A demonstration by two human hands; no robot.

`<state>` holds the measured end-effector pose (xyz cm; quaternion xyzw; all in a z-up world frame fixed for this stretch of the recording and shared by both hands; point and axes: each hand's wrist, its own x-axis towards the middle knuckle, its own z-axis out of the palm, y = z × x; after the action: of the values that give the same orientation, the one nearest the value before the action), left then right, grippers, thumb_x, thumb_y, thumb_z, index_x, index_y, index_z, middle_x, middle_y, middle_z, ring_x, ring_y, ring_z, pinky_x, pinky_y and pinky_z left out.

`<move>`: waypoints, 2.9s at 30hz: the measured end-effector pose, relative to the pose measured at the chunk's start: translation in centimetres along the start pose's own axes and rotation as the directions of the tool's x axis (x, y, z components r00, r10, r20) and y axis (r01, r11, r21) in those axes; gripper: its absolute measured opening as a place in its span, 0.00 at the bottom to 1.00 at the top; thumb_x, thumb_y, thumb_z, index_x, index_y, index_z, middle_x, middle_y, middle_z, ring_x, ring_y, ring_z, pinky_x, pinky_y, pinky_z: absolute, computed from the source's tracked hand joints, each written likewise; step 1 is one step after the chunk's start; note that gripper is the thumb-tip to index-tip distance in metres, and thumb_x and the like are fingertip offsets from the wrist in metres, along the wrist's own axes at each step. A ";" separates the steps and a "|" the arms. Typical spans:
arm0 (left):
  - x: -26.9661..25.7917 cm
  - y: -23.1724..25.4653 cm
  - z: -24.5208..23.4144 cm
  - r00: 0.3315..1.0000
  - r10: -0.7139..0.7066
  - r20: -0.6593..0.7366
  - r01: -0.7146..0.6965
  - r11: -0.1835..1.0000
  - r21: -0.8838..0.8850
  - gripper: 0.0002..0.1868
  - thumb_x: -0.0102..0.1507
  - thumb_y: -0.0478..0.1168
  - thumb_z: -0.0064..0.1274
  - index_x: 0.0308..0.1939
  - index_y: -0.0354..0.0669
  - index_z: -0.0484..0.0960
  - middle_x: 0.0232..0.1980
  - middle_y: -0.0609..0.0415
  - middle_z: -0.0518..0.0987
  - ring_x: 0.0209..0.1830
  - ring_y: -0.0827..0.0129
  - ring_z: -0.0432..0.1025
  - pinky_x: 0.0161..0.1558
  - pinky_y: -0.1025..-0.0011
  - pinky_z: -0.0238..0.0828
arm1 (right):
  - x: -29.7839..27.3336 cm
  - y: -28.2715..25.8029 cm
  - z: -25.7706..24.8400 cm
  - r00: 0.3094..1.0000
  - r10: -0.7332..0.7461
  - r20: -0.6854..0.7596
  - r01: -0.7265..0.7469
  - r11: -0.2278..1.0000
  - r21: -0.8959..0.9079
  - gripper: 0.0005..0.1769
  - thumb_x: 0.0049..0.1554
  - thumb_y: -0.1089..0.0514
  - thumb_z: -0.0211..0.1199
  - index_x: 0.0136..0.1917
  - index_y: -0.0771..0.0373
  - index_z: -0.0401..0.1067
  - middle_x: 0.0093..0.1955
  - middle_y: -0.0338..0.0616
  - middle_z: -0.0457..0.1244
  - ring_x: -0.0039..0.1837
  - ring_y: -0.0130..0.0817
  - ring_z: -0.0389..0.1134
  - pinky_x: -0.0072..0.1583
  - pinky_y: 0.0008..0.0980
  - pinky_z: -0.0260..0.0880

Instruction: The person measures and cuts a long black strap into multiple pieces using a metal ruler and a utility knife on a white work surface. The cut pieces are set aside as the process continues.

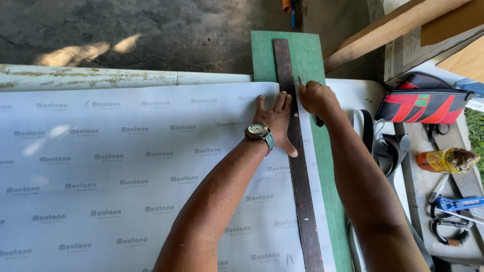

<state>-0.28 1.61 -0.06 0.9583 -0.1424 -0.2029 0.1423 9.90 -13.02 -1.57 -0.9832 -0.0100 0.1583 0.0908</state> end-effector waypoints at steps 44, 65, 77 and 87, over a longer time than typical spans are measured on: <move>1.0 -0.1 0.8 0.999 0.012 -0.036 -0.009 0.997 0.071 0.93 0.29 0.79 0.72 0.79 0.33 0.33 0.84 0.43 0.37 0.84 0.59 0.35 0.76 0.36 0.31 | -28.2 5.8 1.2 0.985 0.132 0.109 -0.124 0.990 -0.073 0.22 0.64 0.42 0.47 0.53 0.61 0.70 0.42 0.59 0.70 0.46 0.61 0.72 0.50 0.57 0.71; 0.0 -0.4 0.4 0.999 0.029 -0.038 -0.030 0.999 -0.032 0.90 0.30 0.77 0.72 0.80 0.38 0.35 0.83 0.44 0.41 0.82 0.60 0.45 0.77 0.39 0.26 | -1.0 -3.1 -1.4 0.994 0.062 0.088 -0.045 0.982 -0.182 0.20 0.64 0.48 0.50 0.60 0.58 0.77 0.60 0.55 0.68 0.62 0.56 0.69 0.61 0.51 0.70; 0.4 0.1 0.8 1.000 -0.011 -0.018 0.011 1.000 -0.003 0.92 0.29 0.76 0.74 0.80 0.38 0.35 0.84 0.49 0.40 0.83 0.64 0.41 0.77 0.40 0.30 | -4.5 -0.3 0.7 0.977 0.028 0.210 0.038 0.953 -0.302 0.16 0.60 0.58 0.57 0.61 0.56 0.76 0.62 0.50 0.69 0.64 0.52 0.70 0.60 0.49 0.73; 0.2 1.0 0.0 0.998 -0.057 -0.009 0.057 0.996 0.064 0.93 0.28 0.77 0.74 0.81 0.40 0.33 0.84 0.49 0.39 0.84 0.63 0.42 0.77 0.38 0.32 | -23.5 4.1 3.9 0.939 0.216 0.269 -0.149 0.957 -0.247 0.26 0.68 0.38 0.38 0.60 0.55 0.69 0.52 0.52 0.70 0.56 0.51 0.74 0.56 0.50 0.75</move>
<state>-0.32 0.64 0.17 0.9667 -0.1209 -0.1990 0.1060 -13.67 -17.52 1.36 -0.9493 0.0508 0.3078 -0.0376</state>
